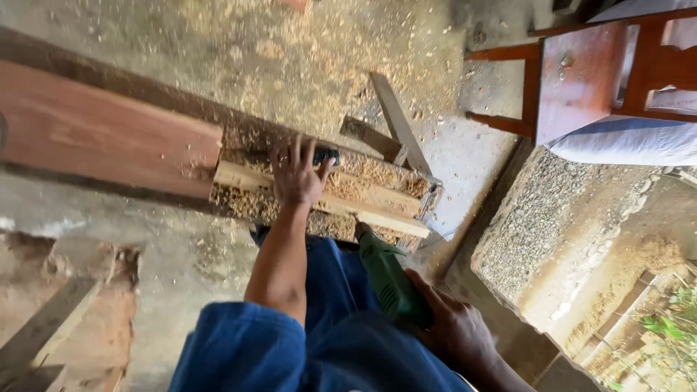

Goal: Drilling holes into a piece of wood and then using a hammer and chisel to shape it.

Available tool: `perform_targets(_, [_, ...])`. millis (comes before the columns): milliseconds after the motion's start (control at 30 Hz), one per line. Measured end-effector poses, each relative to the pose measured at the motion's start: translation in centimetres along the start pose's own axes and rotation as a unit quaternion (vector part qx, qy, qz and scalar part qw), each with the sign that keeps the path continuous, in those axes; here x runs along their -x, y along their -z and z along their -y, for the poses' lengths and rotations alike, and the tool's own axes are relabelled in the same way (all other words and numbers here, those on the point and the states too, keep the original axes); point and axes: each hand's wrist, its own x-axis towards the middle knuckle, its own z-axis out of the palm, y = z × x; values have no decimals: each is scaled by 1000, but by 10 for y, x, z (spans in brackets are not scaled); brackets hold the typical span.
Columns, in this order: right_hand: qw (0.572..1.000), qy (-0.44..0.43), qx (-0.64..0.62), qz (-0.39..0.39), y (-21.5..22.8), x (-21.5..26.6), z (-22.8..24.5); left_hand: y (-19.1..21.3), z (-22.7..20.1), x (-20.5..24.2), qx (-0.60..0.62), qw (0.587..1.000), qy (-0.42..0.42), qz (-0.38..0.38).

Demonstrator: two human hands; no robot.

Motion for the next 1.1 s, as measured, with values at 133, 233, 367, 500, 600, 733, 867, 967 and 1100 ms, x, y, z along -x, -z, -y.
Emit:
perform_targets(133, [992, -35, 84, 93, -1, -3, 1, 12, 4, 1, -10, 999, -13, 50])
perform_targets(233, [990, -71, 63, 106, 8, -2, 11, 10, 0, 5, -6, 998, -16, 66])
perform_targets(367, [997, -53, 30, 55, 1, 6, 0, 8, 4, 2, -4, 999, -30, 29])
perform_targets(500, [996, -67, -63, 5, 14, 29, 17, 25, -1, 4, 13, 998, -57, 21])
perform_targets(600, [977, -142, -144, -70, 11, 55, 17, 34, -8, 8, 31, 994, -84, 61])
perform_targets(733, [941, -270, -123, -165, -1, 82, 1, -18, -46, 42, -99, 917, -331, 200])
perform_targets(867, [906, -369, -107, -178, 4, 94, 9, 38, -120, 84, -239, 779, -461, 351])
perform_targets(967, [904, -365, -81, -207, -19, 109, -6, -83, -74, 161, -90, 734, -652, 170])
perform_targets(1100, [902, -340, -129, -232, -28, 104, -4, 39, -89, 143, 308, 750, -203, 549])
